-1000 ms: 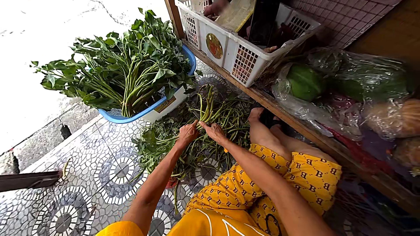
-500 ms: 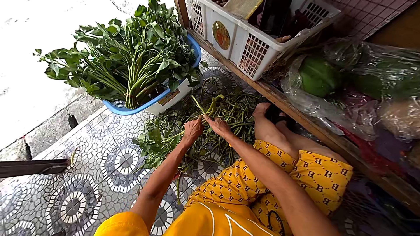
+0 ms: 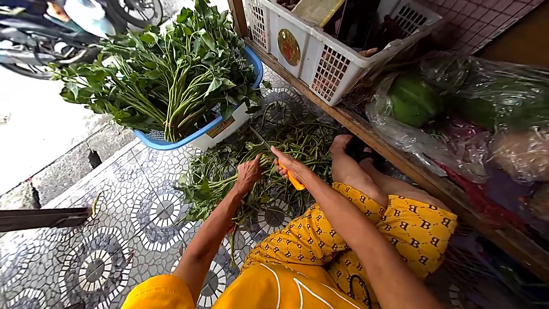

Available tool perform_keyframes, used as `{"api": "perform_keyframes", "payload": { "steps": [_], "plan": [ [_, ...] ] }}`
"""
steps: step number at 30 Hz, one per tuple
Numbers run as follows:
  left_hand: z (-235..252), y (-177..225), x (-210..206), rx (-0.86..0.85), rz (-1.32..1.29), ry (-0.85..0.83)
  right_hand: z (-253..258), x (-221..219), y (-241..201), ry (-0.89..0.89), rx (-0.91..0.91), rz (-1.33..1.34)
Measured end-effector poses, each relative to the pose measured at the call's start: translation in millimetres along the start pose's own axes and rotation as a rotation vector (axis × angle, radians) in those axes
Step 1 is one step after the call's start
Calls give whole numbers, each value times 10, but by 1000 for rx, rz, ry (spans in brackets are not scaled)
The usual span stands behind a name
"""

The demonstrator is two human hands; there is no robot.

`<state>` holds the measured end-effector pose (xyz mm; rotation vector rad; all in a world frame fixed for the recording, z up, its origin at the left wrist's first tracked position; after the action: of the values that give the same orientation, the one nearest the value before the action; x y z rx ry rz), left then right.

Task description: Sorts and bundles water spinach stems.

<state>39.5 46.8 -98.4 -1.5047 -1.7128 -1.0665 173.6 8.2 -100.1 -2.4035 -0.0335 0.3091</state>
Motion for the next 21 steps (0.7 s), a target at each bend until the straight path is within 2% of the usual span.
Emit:
{"api": "perform_keyframes", "payload": {
  "steps": [2, 3, 4, 6, 8, 10, 13, 16, 18, 21],
  "plan": [
    [8, -76, 7, 5, -93, -46, -5, 41, -37, -39, 2, -29],
    [32, -147, 19, 11, -146, -54, -24, 82, -121, -11, 67, -227],
    [53, -228, 45, 25, -187, -53, -95, 107, -260, 34, 158, -544],
    [104, -317, 79, 40, -233, -60, -384, 75, -531, 102, 163, -1081],
    [165, -372, 68, 35, -253, -85, -709, 95, -755, 193, 171, -1385],
    [199, -395, 79, 12, -283, -126, -1044, 222, -998, 209, 199, -1512],
    [160, -415, 191, 8, -375, -151, -1620, 818, -1350, 304, 292, -1514],
    [38, -407, 443, -14, -543, -102, -2453, 1794, -1416, 644, 507, -1234],
    [-49, -382, 641, -67, -652, -39, -2923, 2475, -1051, 959, 596, -963],
    [-169, -232, 927, -158, -829, 51, -3280, 3280, -251, 1317, 479, -736]
  ]
}}
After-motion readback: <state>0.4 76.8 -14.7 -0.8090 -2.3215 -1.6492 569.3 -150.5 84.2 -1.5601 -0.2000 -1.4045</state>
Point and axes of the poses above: each hand's wrist, its own z-axis towards the middle knuckle, its own x-axis out of the back of the hand, y = z × x, the point moved 9 cm from there along z, towards the middle knuckle, and after that the axes turned 7 degrees about x, right-handed, at the moved point
